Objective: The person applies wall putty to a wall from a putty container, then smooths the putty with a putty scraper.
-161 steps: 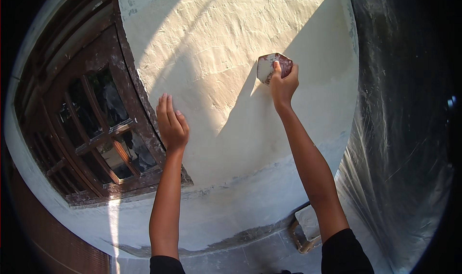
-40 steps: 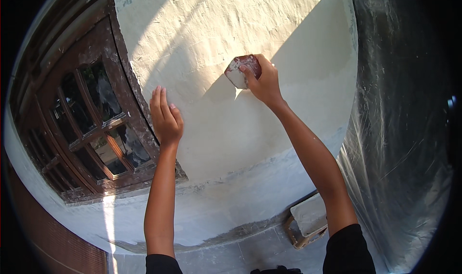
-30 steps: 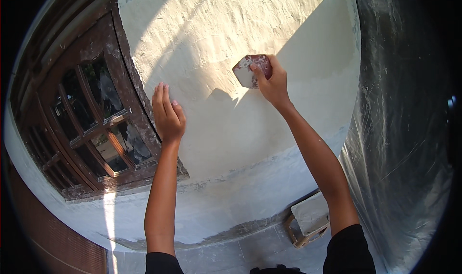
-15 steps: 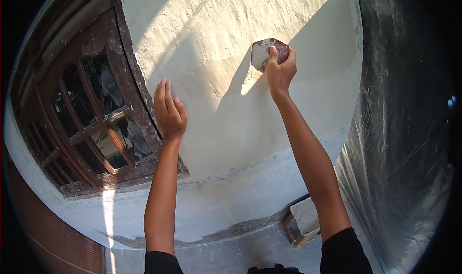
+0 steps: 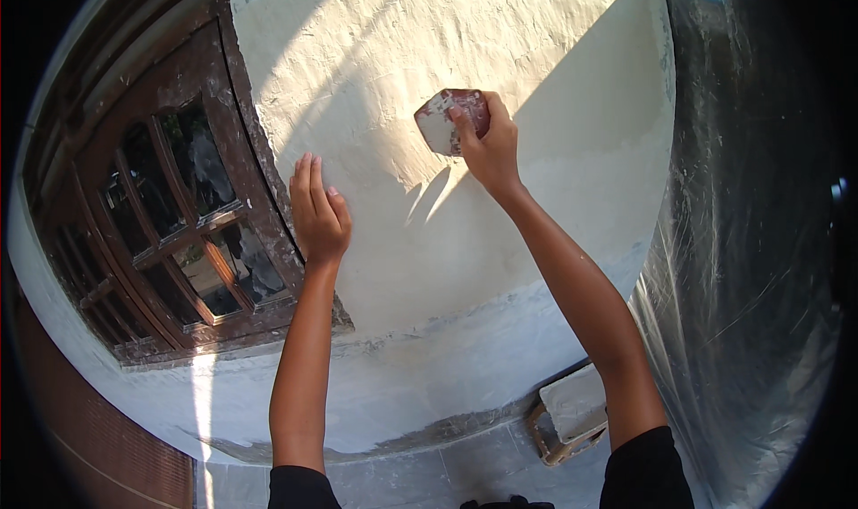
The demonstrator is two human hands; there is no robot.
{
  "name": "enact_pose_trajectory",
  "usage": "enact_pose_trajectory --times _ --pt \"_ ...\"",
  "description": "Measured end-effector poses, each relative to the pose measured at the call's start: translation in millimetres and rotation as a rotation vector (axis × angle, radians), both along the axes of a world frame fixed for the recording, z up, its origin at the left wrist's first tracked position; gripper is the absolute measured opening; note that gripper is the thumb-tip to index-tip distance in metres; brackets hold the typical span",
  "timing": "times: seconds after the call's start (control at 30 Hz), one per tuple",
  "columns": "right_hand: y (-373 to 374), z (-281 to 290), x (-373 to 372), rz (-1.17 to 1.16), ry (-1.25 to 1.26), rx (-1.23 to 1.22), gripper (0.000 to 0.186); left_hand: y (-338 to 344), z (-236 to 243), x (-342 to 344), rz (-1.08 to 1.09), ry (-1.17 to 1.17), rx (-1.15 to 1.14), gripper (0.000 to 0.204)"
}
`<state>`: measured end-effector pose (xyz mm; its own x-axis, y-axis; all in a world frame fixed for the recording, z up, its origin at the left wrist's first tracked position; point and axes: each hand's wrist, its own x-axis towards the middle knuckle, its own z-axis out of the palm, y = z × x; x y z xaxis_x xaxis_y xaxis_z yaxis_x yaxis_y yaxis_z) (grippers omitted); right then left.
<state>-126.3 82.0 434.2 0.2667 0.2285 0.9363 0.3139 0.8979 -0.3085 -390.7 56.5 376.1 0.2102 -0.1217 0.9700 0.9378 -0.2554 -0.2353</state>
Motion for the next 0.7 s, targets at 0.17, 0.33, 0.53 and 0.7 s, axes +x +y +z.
enact_pose_trajectory --times 0.17,0.33,0.53,0.7 --pt "15.5 15.6 18.0 -0.105 0.21 -0.131 0.028 -0.3 0.9 4.3 -0.014 -0.01 -0.016 0.042" --pt "-1.1 15.0 4.9 0.143 0.231 -0.128 0.024 3.0 -1.5 3.2 -0.011 0.001 0.003 0.042" --pt "-4.5 -5.6 -19.8 -0.151 -0.33 0.062 0.026 -1.4 -0.7 1.7 -0.007 -0.02 -0.026 0.043" --pt "2.1 -4.1 10.5 -0.096 0.317 -0.151 0.025 -1.1 -0.9 0.3 0.016 0.0 -0.015 0.044"
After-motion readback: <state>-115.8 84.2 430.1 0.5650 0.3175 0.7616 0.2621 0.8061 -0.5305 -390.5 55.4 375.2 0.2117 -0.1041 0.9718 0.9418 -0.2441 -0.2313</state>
